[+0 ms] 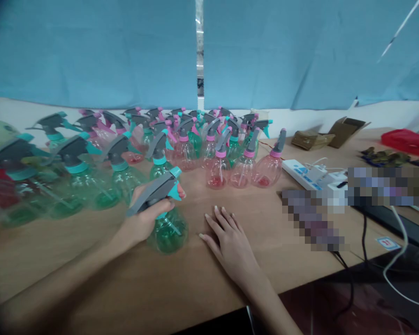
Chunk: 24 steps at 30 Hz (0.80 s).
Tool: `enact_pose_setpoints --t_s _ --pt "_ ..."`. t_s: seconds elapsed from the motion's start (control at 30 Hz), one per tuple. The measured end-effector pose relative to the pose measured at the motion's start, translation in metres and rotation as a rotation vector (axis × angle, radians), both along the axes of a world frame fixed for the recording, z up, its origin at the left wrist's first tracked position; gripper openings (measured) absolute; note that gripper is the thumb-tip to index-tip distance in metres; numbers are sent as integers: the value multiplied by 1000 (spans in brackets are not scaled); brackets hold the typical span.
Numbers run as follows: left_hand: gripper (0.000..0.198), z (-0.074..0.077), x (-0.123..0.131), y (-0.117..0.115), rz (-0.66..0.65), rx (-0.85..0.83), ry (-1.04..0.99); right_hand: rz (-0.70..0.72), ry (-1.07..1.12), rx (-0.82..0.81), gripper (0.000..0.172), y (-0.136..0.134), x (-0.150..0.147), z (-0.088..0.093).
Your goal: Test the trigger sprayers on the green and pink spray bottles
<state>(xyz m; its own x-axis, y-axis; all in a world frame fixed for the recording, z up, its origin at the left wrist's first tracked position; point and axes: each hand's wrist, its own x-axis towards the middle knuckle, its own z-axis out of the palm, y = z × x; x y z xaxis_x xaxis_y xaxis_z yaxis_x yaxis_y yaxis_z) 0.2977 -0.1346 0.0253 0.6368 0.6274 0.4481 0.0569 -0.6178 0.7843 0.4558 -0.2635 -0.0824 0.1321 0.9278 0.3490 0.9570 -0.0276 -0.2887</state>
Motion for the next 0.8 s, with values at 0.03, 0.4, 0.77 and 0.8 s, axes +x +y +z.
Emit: enact_pose_setpoints --t_s 0.03,0.4,0.77,0.8 --pt "11 0 0 0 3 0 5 -1 0 -4 48 0 0 0" --pt "8 -2 3 -4 57 -91 4 -5 -11 -2 48 0 0 -1" --pt "8 -1 4 -3 60 -29 -4 -8 24 8 47 0 0 0" --pt "9 -1 4 -3 61 -26 -3 -8 23 5 47 0 0 1"
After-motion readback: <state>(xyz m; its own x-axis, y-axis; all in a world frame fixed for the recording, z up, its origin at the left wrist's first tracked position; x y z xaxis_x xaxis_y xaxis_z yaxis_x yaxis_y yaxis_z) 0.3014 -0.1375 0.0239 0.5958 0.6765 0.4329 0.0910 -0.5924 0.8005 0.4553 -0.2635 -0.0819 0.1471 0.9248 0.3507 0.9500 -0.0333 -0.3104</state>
